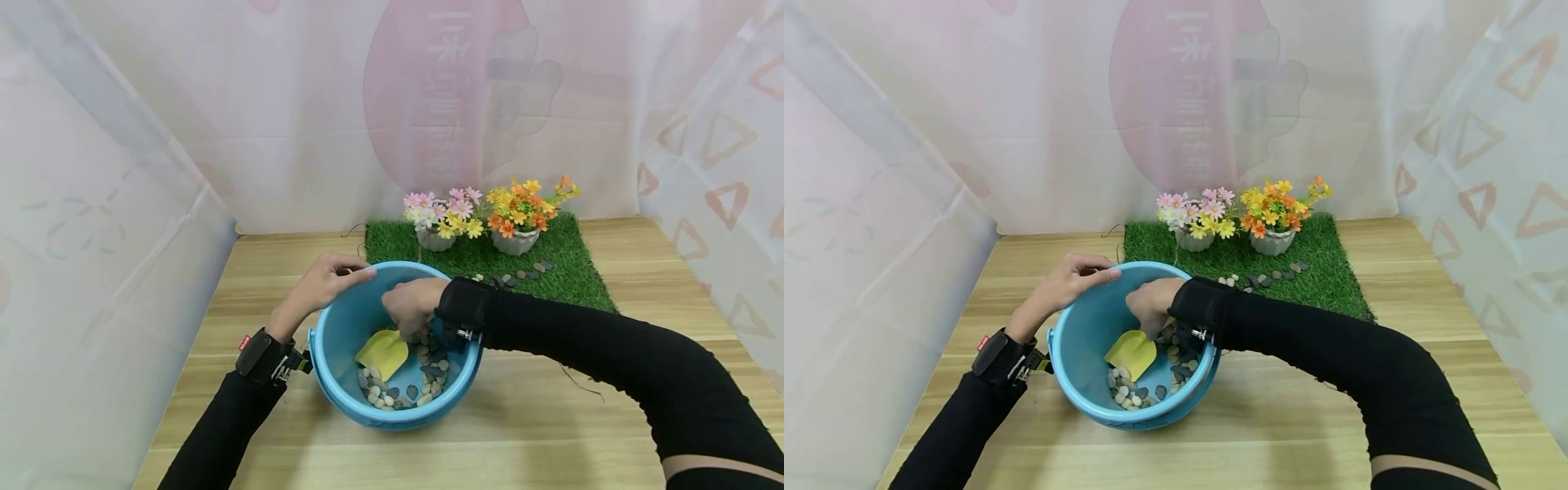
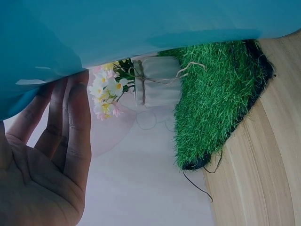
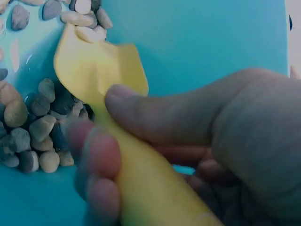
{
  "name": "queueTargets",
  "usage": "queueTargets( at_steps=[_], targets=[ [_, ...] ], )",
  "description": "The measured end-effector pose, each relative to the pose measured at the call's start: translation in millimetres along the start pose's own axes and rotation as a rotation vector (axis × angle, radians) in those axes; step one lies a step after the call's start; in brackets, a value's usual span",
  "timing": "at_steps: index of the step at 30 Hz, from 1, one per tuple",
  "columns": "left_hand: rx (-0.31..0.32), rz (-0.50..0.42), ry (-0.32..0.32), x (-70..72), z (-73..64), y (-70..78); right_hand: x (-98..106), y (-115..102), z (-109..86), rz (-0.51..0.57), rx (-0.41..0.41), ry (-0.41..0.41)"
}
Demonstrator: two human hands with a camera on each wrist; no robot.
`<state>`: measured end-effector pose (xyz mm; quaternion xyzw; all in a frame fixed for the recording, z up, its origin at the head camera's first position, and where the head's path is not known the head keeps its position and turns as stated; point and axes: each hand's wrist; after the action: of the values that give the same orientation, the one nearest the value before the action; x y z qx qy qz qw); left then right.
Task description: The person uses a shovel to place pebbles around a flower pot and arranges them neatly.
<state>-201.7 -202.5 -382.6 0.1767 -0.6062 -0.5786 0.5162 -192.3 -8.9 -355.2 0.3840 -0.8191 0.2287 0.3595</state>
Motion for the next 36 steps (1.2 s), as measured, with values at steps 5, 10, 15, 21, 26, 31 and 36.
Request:
queueTargets(
  at_steps=[5,10,15,21,26,31,36],
  targets=[
    [0.007,0.011,0.01,-0.3,0.2,-0.4,0,4,0.5,0.043,0.043,-0.072],
    [0.009,0.013,0.009,-0.4,1.1,-1.0,4,8,-5.1,0.134,0.117,-0.112],
    [-0.001,0.011,-0.002,0.6,1.9,0.0,2,12,-2.0,0.193,0.156,-0.144],
    [-0.005,0.004,-0.011,1.8,1.0,-1.1,2,3,-7.4,0.187,0.146,-0.16],
    [-0.009,0.001,-0.009,1.7,0.1,-2.1,1,3,-7.1,0.169,0.165,-0.164],
    [-0.005,-0.002,0.0,0.2,0.1,-3.0,-1,13,0.9,0.193,0.213,-0.186],
    [-0.003,-0.002,0.0,-0.2,1.1,-1.8,-2,29,13.1,0.234,0.245,-0.227]
  ],
)
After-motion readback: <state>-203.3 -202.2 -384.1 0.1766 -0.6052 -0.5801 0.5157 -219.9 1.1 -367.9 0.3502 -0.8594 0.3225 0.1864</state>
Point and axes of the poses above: each hand's wrist, its own z-axis towards the middle knuckle, its own x-axis out of the back of the hand, y = z × x, and after that the axes turned 12 degrees about -z, right-handed
